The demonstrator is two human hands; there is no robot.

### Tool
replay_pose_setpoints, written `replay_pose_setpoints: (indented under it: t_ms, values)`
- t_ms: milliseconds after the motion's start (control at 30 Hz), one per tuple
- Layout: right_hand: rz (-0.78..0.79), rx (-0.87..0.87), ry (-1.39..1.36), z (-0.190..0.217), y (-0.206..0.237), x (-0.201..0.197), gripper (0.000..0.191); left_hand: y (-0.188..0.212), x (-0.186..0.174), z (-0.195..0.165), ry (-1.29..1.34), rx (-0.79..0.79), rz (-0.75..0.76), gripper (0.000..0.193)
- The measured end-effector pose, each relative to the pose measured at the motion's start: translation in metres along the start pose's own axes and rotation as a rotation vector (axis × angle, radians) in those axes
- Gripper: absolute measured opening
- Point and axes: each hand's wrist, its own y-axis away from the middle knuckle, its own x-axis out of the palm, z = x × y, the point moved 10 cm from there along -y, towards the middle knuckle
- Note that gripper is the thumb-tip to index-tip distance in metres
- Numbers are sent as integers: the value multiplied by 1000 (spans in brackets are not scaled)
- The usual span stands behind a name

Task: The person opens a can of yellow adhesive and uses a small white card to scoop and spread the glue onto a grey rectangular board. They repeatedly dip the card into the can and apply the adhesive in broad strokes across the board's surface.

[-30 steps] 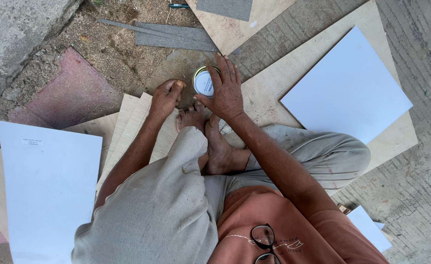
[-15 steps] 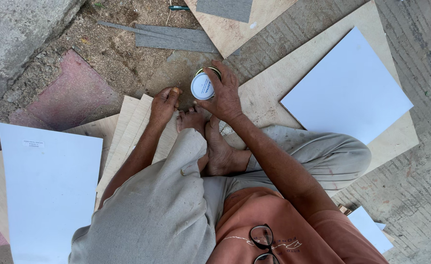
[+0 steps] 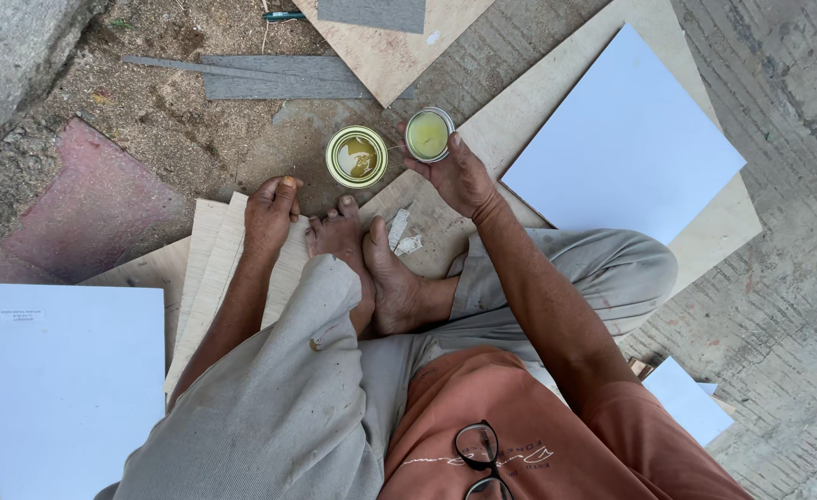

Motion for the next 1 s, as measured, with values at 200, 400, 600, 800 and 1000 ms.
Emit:
replay_pose_setpoints:
  t_ms: [200, 400, 600, 800, 1000]
  values:
    - [-94, 1, -1, 6, 0, -11, 91, 1, 0, 1, -37, -29, -6, 40]
    - [-326, 48, 60, 16, -3, -50, 82, 4, -2, -1, -78, -82, -9, 40]
    - [-474, 144, 213, 36, -30, -72, 70, 5, -2, -2, -91, -100, -5, 40]
    - [-660, 162, 723, 65, -34, -89, 63, 4, -8, -3, -297, -41, -8, 38]
    - [-639, -155, 1071, 88, 0, -87, 53, 11, -6, -42, -861, 343, -28, 28]
